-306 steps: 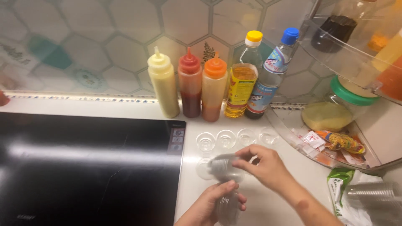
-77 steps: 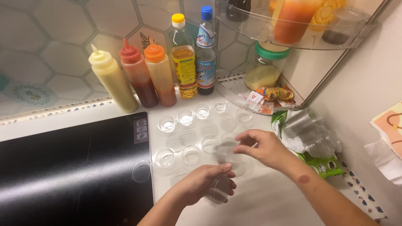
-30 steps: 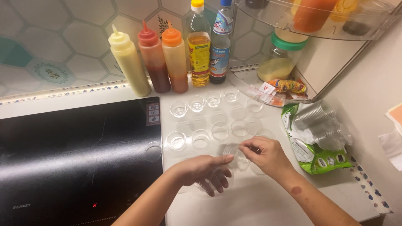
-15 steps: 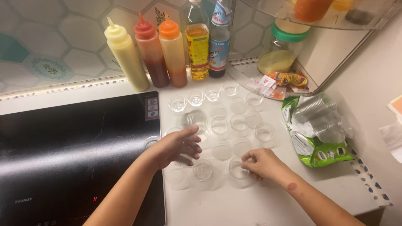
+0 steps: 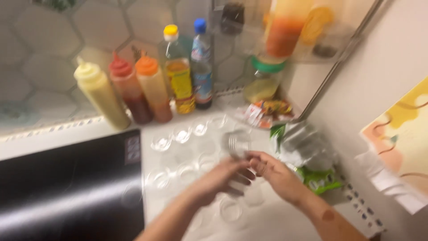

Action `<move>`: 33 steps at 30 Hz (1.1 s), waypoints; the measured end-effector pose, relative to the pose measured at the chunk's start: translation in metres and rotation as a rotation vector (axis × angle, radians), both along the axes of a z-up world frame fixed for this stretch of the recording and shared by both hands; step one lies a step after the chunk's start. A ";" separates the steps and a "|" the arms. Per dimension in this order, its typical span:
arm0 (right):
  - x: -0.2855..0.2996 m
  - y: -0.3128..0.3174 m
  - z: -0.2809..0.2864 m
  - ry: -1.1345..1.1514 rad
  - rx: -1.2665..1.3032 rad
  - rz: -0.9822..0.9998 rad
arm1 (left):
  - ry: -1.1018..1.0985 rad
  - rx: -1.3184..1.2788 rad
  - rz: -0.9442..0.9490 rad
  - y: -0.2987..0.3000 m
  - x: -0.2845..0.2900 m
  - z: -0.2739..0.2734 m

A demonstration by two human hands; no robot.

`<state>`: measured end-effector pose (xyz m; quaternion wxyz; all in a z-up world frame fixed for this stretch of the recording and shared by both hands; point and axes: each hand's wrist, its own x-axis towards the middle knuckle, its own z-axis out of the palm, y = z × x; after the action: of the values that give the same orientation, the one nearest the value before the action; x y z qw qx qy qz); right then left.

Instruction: Filling multiple small plastic condiment cups with various layers of sauce from squeeze bottles.

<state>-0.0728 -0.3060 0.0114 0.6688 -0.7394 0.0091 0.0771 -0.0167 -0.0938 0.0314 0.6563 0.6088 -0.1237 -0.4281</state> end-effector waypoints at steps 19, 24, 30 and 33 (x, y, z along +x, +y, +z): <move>0.054 -0.219 -0.050 0.111 -0.838 -0.789 | -0.294 0.116 -0.154 -0.137 0.004 -0.019; 0.058 -0.261 -0.089 0.031 -1.052 -0.681 | -0.283 0.148 -0.131 -0.089 0.019 -0.029; 0.079 -0.289 -0.114 -0.365 -1.633 -0.517 | -0.334 0.150 0.118 -0.025 0.069 -0.068; 0.086 -0.213 -0.088 -0.721 -1.351 -0.733 | -0.604 0.241 0.483 0.018 0.148 -0.148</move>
<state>0.0136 -0.5188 -0.0762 0.0283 -0.9097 0.0782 -0.4069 0.1316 -0.0755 -0.1170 0.5960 0.7914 -0.1132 -0.0751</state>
